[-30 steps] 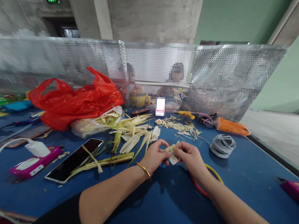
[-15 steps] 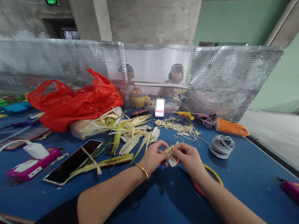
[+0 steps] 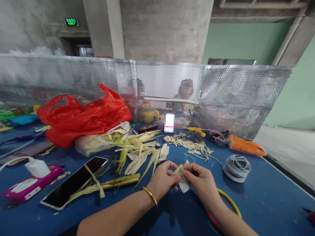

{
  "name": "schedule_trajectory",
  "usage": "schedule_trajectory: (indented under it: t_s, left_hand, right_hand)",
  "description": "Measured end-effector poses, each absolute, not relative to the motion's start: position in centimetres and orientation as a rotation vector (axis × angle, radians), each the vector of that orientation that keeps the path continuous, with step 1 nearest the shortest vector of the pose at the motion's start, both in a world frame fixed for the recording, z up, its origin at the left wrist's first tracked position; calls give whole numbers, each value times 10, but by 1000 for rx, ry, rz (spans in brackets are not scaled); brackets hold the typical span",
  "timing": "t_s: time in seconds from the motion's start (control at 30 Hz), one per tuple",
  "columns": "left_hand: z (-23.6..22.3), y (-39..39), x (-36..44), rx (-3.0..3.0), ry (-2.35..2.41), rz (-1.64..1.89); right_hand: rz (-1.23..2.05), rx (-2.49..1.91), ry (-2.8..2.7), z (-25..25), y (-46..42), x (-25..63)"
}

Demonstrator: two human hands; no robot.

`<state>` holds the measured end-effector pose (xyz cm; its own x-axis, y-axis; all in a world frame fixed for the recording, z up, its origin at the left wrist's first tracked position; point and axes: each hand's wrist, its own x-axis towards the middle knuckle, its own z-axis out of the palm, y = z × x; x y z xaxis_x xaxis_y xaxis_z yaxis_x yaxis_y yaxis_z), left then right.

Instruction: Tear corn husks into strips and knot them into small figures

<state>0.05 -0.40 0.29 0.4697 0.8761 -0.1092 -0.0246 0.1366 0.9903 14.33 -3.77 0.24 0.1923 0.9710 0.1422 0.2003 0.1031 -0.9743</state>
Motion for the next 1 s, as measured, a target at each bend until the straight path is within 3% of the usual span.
schedule_trajectory:
  t_s: [0.3, 0.53, 0.83, 1.0]
  left_hand:
    - [-4, -4, 2, 1305, 875, 742]
    - [-5, -7, 3, 1293, 860, 800]
    - [-5, -1, 1, 1259, 802, 811]
    - [-5, -4, 0, 1426, 891, 777]
  right_hand:
    - [852, -1406, -1346, -4, -33, 148]
    - [514, -1548, -1562, -11, -37, 149]
    - [1076, -1299, -1546, 11, -35, 153]
    - [825, -1506, -1681, 11, -33, 161]
